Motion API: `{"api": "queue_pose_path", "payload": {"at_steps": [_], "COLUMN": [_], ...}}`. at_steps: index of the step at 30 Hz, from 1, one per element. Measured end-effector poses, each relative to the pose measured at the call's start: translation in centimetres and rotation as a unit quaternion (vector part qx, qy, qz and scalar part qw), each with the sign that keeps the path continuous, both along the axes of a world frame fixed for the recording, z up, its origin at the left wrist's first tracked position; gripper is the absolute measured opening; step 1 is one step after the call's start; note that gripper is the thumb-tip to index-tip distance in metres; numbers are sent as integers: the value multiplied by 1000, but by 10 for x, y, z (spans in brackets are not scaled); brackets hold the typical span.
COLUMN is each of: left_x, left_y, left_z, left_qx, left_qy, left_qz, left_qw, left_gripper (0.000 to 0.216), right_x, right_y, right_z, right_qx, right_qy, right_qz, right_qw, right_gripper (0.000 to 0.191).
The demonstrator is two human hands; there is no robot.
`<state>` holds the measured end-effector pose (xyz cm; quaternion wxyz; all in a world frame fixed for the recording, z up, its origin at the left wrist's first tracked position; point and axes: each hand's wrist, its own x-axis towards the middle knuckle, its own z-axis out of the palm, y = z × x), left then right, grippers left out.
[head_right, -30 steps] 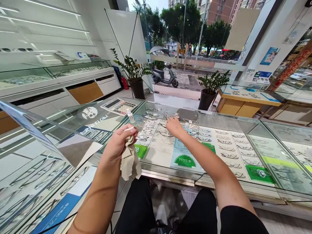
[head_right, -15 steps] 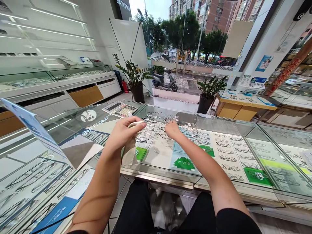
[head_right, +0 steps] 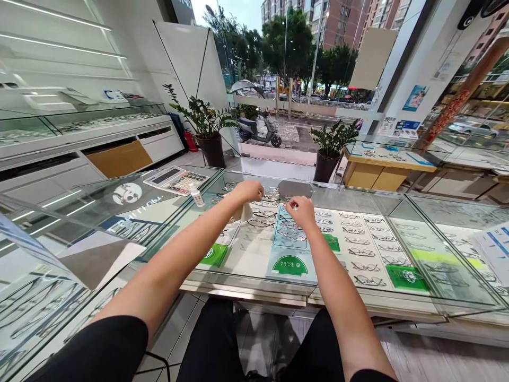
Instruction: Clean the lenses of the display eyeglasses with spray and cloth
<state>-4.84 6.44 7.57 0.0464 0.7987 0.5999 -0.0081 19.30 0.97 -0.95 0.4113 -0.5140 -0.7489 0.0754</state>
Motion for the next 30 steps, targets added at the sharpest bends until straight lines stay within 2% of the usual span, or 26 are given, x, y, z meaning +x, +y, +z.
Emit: {"api": "queue_pose_path", "payload": {"at_steps": [3, 6, 14, 18, 26, 28, 30], "left_x": [10, 15, 12, 5, -15, -14, -8], "left_y": [18, 28, 27, 24, 3, -8, -19], "left_z": [-22, -36, -52, -44, 1, 4, 0], "left_qx": [-13, -15, -7, 7, 77, 89, 97], "left_qy": [28, 45, 55, 43, -56, -118, -243], "left_qz": [-5, -8, -13, -16, -32, -51, -74], "left_qw": [1000, 999, 998, 999, 995, 988, 962], "left_gripper": [26, 24, 23, 26, 24, 28, 32], "right_x": [5, 7, 10, 10, 11, 11, 10], "right_y": [5, 7, 4, 3, -2, -1, 0], "right_z": [-5, -4, 1, 4, 10, 10, 10], "right_qx": [-2, 0, 4, 6, 2, -2, -12], "right_qy": [19, 26, 56, 62, 90, 106, 139], "right_qz": [-10, -11, -11, -11, -7, -6, 3], "right_qw": [1000, 1000, 998, 998, 996, 994, 990], "right_gripper": [16, 16, 13, 11, 7, 9, 12]}}
